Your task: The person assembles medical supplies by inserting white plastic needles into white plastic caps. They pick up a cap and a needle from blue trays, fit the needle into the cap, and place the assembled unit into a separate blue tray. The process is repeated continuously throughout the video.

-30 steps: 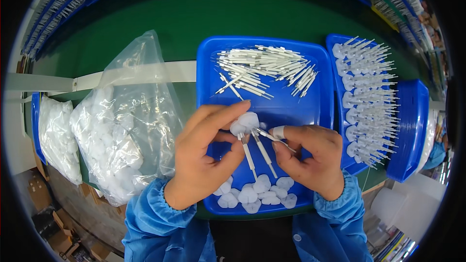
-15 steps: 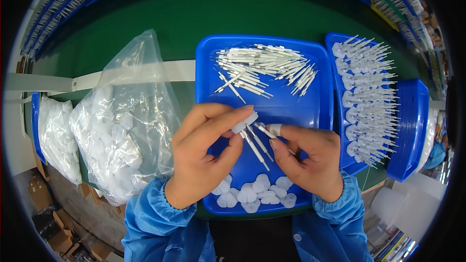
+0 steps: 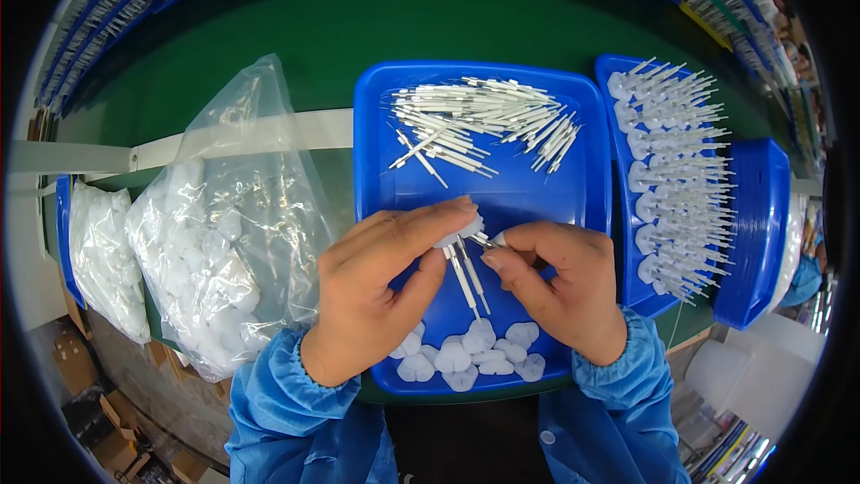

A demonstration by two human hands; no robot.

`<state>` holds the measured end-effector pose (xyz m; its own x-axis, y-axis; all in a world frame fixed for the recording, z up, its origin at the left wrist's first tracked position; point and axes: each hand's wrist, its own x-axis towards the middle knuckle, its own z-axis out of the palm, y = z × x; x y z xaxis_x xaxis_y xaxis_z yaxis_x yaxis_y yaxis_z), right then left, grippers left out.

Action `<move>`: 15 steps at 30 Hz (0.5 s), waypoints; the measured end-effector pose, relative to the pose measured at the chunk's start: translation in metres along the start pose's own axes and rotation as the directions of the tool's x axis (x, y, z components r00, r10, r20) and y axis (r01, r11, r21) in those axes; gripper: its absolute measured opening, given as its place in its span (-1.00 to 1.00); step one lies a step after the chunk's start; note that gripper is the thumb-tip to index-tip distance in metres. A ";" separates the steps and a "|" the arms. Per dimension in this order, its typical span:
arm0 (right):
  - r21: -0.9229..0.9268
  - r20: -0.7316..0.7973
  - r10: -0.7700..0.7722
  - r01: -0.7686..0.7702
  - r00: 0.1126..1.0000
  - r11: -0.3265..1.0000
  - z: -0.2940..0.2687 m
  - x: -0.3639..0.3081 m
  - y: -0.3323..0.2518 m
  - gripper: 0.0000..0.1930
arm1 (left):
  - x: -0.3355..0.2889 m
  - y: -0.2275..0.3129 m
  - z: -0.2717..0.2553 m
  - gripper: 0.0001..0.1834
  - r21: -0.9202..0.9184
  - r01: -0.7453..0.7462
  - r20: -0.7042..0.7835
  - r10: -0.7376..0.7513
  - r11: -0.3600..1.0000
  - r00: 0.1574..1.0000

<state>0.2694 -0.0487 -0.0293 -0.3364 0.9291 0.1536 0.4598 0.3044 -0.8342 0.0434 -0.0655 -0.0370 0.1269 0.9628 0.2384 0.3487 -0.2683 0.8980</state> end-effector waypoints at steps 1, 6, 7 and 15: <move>0.018 0.016 0.025 -0.025 1.000 1.000 0.000 -0.001 0.000 -0.85 | 0.000 -0.002 0.000 -0.53 0.006 -0.021 0.007 0.021 1.000 1.000; 0.143 0.107 0.177 -0.191 0.978 0.971 -0.003 0.001 -0.007 -0.86 | 0.002 -0.003 -0.001 -0.53 0.040 -0.072 0.046 0.070 0.997 0.996; 0.191 0.137 0.260 -0.283 0.956 0.940 -0.003 0.000 -0.010 -0.86 | 0.001 -0.003 -0.001 -0.52 0.047 -0.067 0.056 0.064 0.997 0.996; -0.290 -0.047 -0.190 0.168 0.981 0.942 0.005 0.001 -0.002 -0.82 | -0.005 0.003 0.003 -0.45 0.191 -0.090 0.040 0.084 0.977 0.996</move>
<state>0.2640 -0.0494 -0.0298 -0.3788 0.8633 0.3335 0.6152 0.5041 -0.6061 0.0469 -0.0714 -0.0363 0.1925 0.9350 0.2979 0.5067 -0.3547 0.7857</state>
